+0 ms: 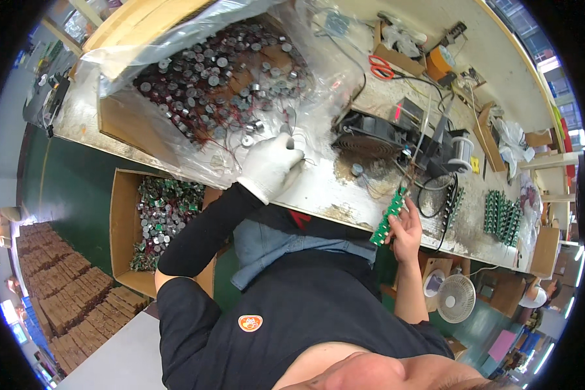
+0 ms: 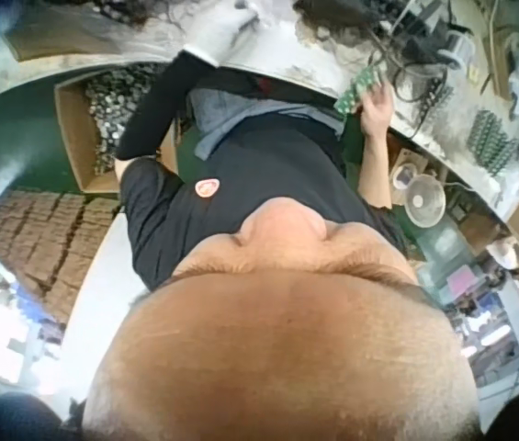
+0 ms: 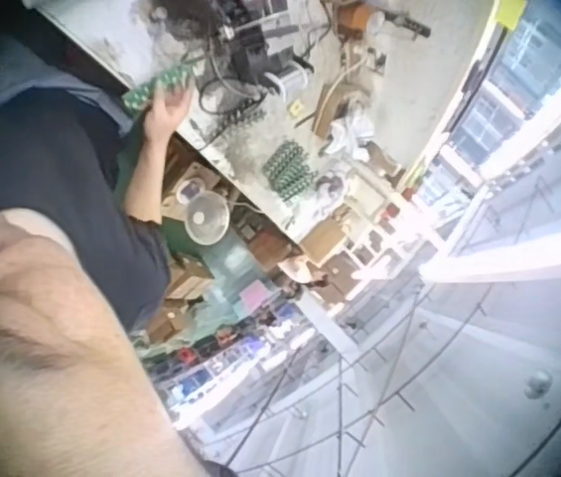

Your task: Soldering capacitors onto a printed circuit board strip at a factory workbench.

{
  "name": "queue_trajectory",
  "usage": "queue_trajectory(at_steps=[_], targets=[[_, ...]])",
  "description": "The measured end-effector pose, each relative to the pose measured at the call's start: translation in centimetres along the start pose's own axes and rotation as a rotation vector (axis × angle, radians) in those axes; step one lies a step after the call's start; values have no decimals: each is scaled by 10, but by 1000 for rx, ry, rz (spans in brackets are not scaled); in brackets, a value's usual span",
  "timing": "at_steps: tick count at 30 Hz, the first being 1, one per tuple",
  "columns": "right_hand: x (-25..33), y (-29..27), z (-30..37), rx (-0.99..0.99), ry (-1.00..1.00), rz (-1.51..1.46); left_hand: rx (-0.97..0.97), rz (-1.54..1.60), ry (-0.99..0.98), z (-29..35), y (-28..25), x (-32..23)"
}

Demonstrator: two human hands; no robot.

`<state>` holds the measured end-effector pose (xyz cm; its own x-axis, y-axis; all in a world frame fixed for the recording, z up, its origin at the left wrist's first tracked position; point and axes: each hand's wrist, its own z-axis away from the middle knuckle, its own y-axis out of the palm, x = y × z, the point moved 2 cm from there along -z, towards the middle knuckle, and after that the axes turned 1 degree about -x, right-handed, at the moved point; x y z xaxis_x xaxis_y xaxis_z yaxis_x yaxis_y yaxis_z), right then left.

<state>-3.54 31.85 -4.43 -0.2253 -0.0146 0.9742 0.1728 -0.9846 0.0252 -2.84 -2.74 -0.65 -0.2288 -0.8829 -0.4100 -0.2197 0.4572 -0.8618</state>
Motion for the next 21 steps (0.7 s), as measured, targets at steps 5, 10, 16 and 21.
queue_trajectory(at_steps=[5,10,16,21], targets=[[1,-2,-2,53,19,-48,-172,142,-23,10,13,-39],[11,2,-3,132,18,-185,-176,319,-64,11,43,-73],[8,-7,-7,223,48,-220,-133,364,-56,5,70,-99],[12,-15,-10,255,40,-227,-66,159,68,-4,65,-113]])
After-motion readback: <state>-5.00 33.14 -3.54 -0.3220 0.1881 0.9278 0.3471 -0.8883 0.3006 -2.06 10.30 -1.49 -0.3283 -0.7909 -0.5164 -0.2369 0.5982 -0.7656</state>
